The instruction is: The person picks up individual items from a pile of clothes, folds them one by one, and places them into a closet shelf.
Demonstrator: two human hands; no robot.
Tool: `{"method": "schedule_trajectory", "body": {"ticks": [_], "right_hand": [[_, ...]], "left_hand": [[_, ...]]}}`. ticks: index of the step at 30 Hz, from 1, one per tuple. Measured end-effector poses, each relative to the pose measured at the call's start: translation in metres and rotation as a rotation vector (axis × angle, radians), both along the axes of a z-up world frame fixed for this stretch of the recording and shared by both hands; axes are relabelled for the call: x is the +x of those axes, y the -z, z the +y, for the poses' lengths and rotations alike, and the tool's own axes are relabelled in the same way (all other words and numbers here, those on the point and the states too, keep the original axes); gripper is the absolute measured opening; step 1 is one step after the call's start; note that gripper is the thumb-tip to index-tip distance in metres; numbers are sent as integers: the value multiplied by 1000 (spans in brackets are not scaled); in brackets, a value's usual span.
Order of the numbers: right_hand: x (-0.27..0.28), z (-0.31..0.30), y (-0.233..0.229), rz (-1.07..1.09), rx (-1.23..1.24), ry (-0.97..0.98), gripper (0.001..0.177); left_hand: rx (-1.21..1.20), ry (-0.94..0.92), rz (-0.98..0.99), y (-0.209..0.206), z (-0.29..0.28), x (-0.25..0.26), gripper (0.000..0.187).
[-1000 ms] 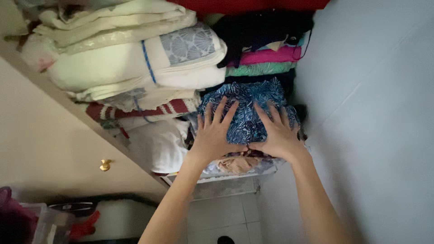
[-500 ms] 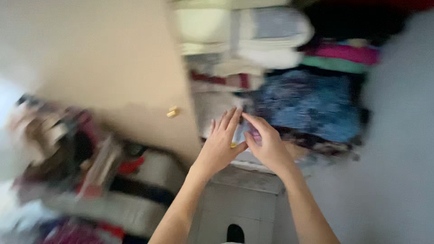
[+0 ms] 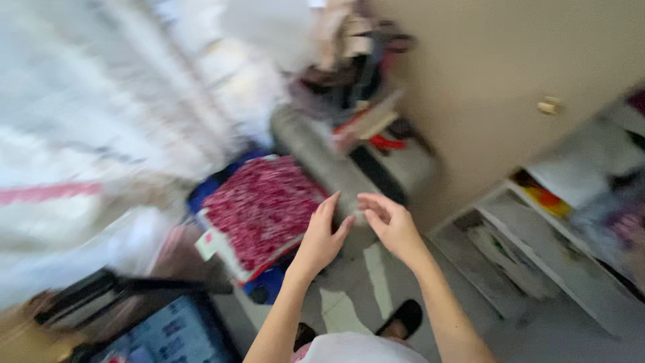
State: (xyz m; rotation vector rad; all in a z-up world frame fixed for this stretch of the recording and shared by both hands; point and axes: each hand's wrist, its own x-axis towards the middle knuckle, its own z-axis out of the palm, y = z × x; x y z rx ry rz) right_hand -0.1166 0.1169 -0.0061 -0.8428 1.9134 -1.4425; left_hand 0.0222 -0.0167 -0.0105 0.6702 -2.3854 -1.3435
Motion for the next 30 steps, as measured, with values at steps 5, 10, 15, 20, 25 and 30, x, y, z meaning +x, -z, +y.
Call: {"method": "schedule_trajectory", "body": {"ticks": [5,10,15,20,25,30], "right_hand": [[68,-75,39,-84,-16,-145,34],[115,-127,65,-34,143,-200,33],[153,-158,71,315,166,-379,55],[168,-186,65,1090,65,-502,100],[142,-224,50,624,248,-490,64],[115,-261,33,479,240,-541,51]], "left_hand": [[-39,-336,48,83,-69,109,57],[289,-677,-21,160,-124,181,62],[1266,-835,-174,134,-136,198,56],[1267,-757,-125,130,-141,166,49],[1160,-717,183,163,-170,161,49],[1014,-1035,78,189,-176,195,54]]}}
